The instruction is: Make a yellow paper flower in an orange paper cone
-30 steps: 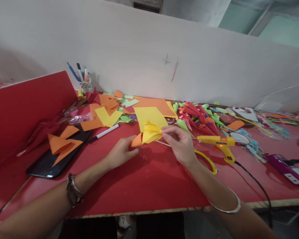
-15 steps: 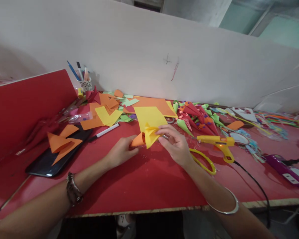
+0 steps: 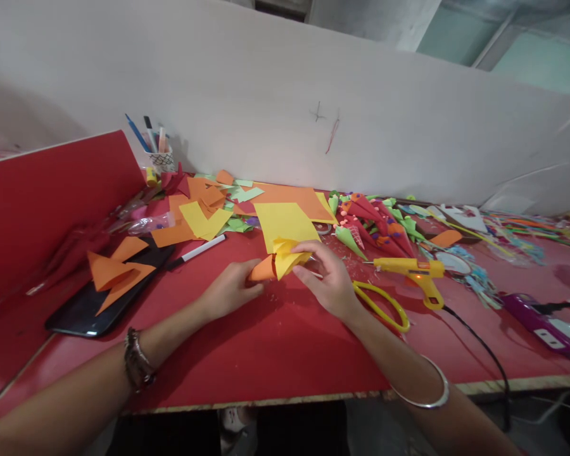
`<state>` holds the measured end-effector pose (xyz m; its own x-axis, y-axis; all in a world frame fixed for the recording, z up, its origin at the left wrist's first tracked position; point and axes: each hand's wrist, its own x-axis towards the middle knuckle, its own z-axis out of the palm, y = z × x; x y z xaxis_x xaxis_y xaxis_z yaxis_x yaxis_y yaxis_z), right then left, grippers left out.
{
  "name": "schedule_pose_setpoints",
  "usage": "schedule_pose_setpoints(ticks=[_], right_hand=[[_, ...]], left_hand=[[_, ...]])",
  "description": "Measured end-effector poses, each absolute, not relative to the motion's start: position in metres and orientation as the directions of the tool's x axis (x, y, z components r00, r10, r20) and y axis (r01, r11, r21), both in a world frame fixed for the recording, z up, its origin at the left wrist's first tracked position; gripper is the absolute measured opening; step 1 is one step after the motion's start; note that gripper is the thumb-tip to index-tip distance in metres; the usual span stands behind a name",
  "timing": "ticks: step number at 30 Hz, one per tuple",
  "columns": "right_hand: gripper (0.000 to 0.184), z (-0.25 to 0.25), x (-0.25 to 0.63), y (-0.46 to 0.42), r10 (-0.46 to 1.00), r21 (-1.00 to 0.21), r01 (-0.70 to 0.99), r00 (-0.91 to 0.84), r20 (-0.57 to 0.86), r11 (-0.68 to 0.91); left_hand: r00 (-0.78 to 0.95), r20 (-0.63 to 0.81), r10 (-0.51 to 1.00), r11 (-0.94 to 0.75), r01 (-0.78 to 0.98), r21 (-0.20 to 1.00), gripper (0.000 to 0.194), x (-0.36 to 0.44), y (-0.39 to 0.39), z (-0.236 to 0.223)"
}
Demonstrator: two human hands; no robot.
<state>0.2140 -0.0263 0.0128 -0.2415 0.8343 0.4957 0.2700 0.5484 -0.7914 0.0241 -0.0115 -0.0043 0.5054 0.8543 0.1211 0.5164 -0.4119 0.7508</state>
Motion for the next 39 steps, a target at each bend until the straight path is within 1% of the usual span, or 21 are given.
schedule_pose_setpoints(ticks=[3,7,8,12,14,16,18,26,30,35,37,39], right_hand=[[0.008,0.014,0.213,-0.027,0.816,-0.753,0.315,-0.244,0.525,0.578],[0.009,0.009,0.211,-0.027,0.85,-0.781,0.336,-0.184,0.494,0.527],[0.012,0.008,0.211,-0.027,0.859,-0.793,0.331,-0.164,0.485,0.511],[0.034,0.005,0.21,-0.028,0.865,-0.809,0.313,-0.114,0.488,0.497],[0.034,0.007,0.21,-0.028,0.856,-0.793,0.326,-0.14,0.498,0.515],[0.025,0.009,0.211,-0.029,0.837,-0.767,0.335,-0.197,0.51,0.547],[0.02,0.011,0.213,-0.029,0.817,-0.745,0.335,-0.244,0.523,0.577],[0.024,0.015,0.216,-0.03,0.778,-0.702,0.337,-0.289,0.558,0.628],[0.023,0.015,0.214,-0.031,0.811,-0.736,0.343,-0.274,0.516,0.584],[0.031,0.01,0.212,-0.03,0.83,-0.776,0.294,-0.217,0.515,0.558],[0.028,0.01,0.211,-0.03,0.837,-0.783,0.296,-0.212,0.505,0.547],[0.021,0.01,0.211,-0.029,0.841,-0.787,0.297,-0.216,0.496,0.54]], left_hand=[[0.502,0.123,0.856,-0.413,0.521,0.747,0.013,0.024,-0.011,-0.004],[0.506,0.136,0.852,-0.426,0.516,0.744,0.019,0.024,-0.012,-0.004],[0.505,0.136,0.852,-0.424,0.516,0.744,0.019,0.024,-0.012,-0.003],[0.505,0.121,0.855,-0.415,0.525,0.743,0.016,0.024,-0.013,-0.003],[0.504,0.113,0.856,-0.406,0.52,0.751,0.015,0.024,-0.013,-0.002],[0.507,0.111,0.855,-0.398,0.505,0.766,0.016,0.024,-0.012,-0.002],[0.515,0.115,0.849,-0.4,0.485,0.778,0.017,0.025,-0.012,-0.003],[0.513,0.13,0.848,-0.402,0.465,0.789,0.019,0.024,-0.011,-0.005],[0.489,0.119,0.864,-0.408,0.541,0.736,0.02,0.023,-0.011,-0.006],[0.501,0.132,0.855,-0.454,0.6,0.658,0.02,0.021,-0.009,-0.009],[0.493,0.133,0.86,-0.459,0.632,0.625,0.018,0.02,-0.008,-0.011],[0.486,0.138,0.863,-0.467,0.663,0.585,0.016,0.019,-0.007,-0.012]])
